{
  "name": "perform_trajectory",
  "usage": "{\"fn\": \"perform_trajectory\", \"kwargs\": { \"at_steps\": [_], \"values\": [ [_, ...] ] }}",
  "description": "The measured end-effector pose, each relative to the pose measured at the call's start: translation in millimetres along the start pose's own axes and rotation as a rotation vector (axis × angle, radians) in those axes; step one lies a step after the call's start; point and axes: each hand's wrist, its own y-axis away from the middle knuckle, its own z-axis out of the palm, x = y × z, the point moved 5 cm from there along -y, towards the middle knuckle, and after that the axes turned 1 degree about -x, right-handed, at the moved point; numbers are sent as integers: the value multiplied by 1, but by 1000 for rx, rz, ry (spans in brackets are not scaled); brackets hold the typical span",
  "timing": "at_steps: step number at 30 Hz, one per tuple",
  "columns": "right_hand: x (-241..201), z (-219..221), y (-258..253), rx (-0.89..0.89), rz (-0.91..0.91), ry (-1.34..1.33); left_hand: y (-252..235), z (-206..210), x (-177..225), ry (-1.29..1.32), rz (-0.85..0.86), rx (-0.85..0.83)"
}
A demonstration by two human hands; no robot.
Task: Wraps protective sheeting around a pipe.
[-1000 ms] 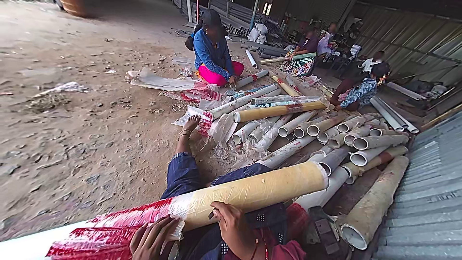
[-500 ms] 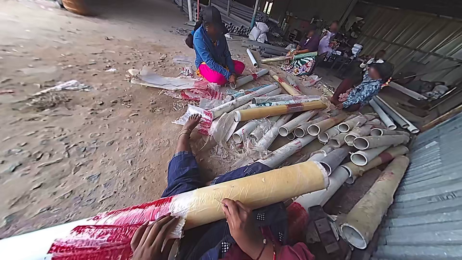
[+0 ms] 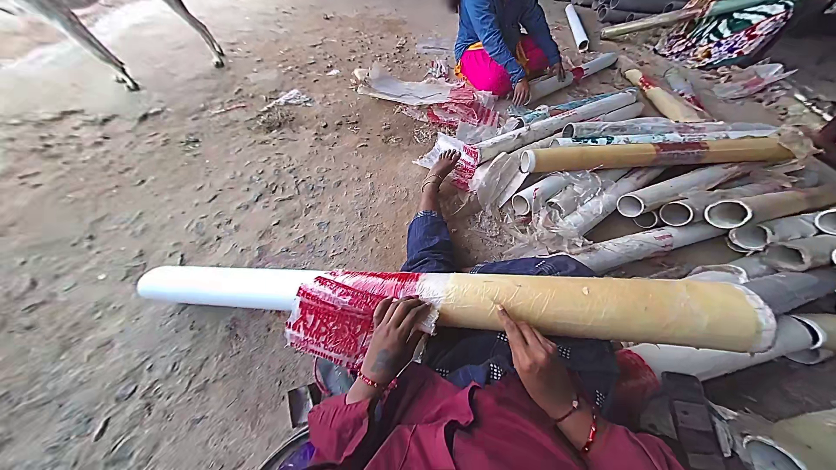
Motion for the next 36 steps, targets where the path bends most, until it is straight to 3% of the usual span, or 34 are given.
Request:
{"fn": "perform_trajectory", "kwargs": {
  "at_steps": [4, 7, 11, 22, 28, 36],
  "values": [
    [0, 2, -5, -20, 91, -102, -2, -1, 1, 8, -7, -17],
    [-7, 7, -18, -50, 234, -422, -2, -1, 2, 9, -4, 9],
    [-27, 28, -32, -108, 257, -731, -2, -1, 2, 29, -4, 57],
    [-34, 44, -27, -150, 125, -600, -5, 0, -4, 127, 13, 102],
    [-31, 48, -21, -83, 118, -646, 0, 4, 0, 77, -10, 202],
    [-36, 48, -22, -146, 39, -563, 2, 5, 2, 40, -10, 236]
  ]
}}
